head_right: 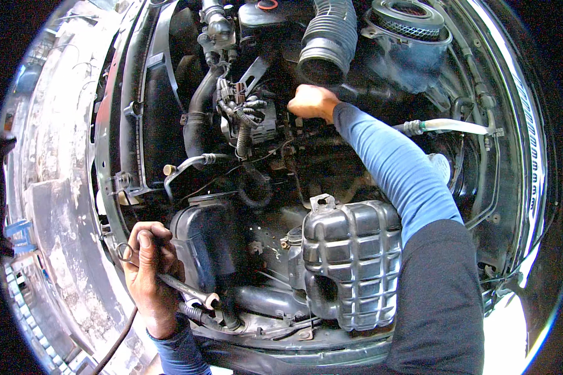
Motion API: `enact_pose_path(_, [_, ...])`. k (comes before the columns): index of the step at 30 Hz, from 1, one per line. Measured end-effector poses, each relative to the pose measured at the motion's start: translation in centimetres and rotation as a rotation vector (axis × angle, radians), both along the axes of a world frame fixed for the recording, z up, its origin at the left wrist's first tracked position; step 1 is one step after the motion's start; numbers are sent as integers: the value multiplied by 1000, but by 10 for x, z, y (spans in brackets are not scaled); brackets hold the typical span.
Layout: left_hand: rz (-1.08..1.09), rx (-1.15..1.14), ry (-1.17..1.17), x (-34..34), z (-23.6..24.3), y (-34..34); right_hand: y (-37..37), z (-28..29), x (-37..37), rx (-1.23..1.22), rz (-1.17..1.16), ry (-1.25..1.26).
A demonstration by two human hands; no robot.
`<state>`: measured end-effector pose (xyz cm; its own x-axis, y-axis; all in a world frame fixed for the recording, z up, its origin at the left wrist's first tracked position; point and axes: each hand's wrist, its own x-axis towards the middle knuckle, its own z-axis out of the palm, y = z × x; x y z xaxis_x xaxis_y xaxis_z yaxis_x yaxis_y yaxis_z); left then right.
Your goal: The person works on a car engine with the hood open, using wrenches to loosen and tighten bolts on engine components. They place a protective mat over the front fender, retrieve tools from a nearby bench, and repeatedly adjust parts within the engine bay.
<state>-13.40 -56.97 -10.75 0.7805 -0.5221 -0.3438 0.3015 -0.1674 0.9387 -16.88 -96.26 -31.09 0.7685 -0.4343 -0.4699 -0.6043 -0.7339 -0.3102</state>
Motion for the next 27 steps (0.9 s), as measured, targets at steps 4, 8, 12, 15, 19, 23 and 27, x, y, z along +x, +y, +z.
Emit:
enact_pose_path(4, [-7, -16, -23, 0, 0, -1, -3, 0, 2, -55, 195, 132])
enact_pose_path(8, [10, -4, -80, -2, -3, -7, -17, -4, 5, -163, 434, 209])
enact_pose_path(12, [8, -13, -118, 2, -4, -2, 16, 42, -1, -35, -73, 88])
enact_pose_path(15, [62, -2, -154, 0, -7, -2, 16, 41, 3, 19, -115, 78])
enact_pose_path(19, [47, 17, -143, -4, -6, -9, 4, 30, 2, 29, -10, 35])
enact_pose_path(23, [5, -39, -90, -4, -9, -9, -8, 17, 15, -91, 139, -87])
enact_pose_path(27, [34, -60, -96, -3, -13, -3, 8, 19, 3, 61, -14, -28])
